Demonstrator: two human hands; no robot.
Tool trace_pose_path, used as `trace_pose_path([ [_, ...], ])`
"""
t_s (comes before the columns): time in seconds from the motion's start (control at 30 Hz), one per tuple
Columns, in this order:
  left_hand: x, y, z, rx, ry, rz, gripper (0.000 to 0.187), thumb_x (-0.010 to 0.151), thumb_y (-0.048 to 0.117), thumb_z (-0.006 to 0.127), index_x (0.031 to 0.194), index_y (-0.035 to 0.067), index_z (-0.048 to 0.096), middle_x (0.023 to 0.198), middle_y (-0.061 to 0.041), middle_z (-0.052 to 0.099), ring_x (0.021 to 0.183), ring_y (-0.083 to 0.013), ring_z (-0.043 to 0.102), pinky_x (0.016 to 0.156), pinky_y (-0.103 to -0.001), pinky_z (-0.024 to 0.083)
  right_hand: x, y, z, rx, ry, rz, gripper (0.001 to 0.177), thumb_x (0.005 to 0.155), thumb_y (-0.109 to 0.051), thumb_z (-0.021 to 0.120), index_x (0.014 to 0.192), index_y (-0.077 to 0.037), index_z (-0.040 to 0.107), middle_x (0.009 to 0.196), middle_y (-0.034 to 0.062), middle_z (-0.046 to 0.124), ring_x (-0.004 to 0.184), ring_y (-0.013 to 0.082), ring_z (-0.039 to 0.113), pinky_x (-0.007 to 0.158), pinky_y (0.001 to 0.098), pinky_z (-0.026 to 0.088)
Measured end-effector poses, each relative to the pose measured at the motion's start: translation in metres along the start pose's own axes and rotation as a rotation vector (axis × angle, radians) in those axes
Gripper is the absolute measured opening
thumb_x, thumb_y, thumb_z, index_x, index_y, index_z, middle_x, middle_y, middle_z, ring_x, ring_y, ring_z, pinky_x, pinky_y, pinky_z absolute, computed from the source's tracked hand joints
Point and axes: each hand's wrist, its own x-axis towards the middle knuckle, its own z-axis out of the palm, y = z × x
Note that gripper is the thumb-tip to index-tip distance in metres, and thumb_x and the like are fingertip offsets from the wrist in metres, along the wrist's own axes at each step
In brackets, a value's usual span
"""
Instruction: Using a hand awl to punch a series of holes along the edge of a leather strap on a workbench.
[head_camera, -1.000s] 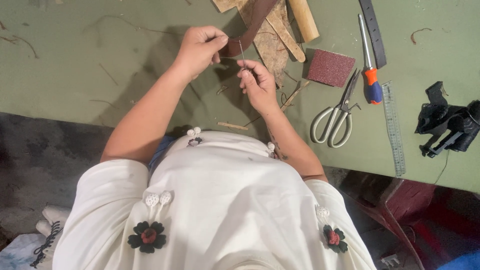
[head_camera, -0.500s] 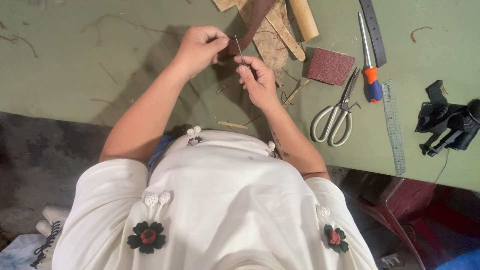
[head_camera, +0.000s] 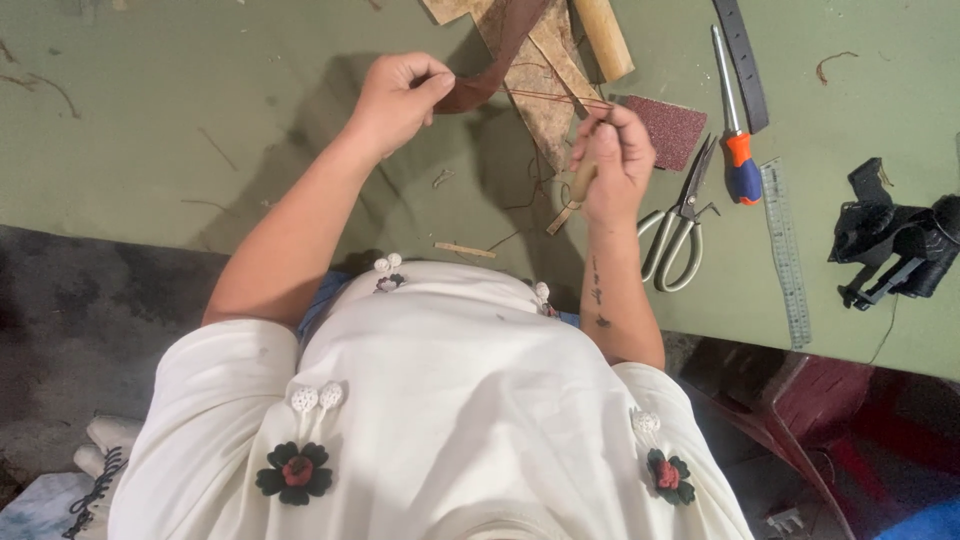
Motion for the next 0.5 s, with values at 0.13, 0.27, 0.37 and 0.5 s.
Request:
trace_pose_path([
  [0.13,0.000,0.001,-0.002,-0.043,0.061,0.027,0.019,0.100,0.017,0.063,0.081,0.016,0.066,0.057,0.004,0.054,0.059,-0.0047,0.049,0.065,-0.024,0.046,-0.004,-0.007,-0.031,0.059,0.141,-0.069,0.013,0.107,-0.018,0.054,0.115,-0.011,0.062,0.100,0.0051,0.064,0.068,0.0131,0.054,0.057,0.0265,0.049],
  [0.27,0.013,-0.030,-0.028,-0.054,0.276,0.109,0.012,0.098,0.015,0.066,0.087,0.015,0.071,0.076,0.008,0.061,0.070,-0.0054,0.050,0.063,-0.026,0.041,-0.004,-0.022,-0.056,0.158,0.379,-0.042,0.019,0.105,-0.026,0.055,0.113,-0.011,0.064,0.094,0.0042,0.061,0.068,0.0121,0.054,0.056,0.0263,0.046],
  [0.37,0.006,-0.041,-0.091,-0.381,0.534,-0.022,0.008,0.099,0.019,0.070,0.091,0.018,0.068,0.070,0.008,0.053,0.053,-0.0013,0.038,0.044,-0.021,0.022,-0.005,-0.025,-0.076,0.156,0.458,-0.006,0.022,0.106,-0.028,0.055,0.117,-0.014,0.067,0.092,0.0026,0.065,0.069,0.0112,0.058,0.057,0.0259,0.048],
  [0.5,-0.038,-0.017,-0.165,-0.605,0.814,0.138,0.015,0.097,0.015,0.079,0.086,0.022,0.072,0.078,0.005,0.064,0.062,-0.0031,0.043,0.046,-0.023,0.021,-0.006,-0.018,-0.077,0.182,0.463,-0.004,0.022,0.105,-0.029,0.058,0.118,-0.014,0.068,0.092,0.0018,0.066,0.068,0.0092,0.057,0.058,0.0249,0.048],
])
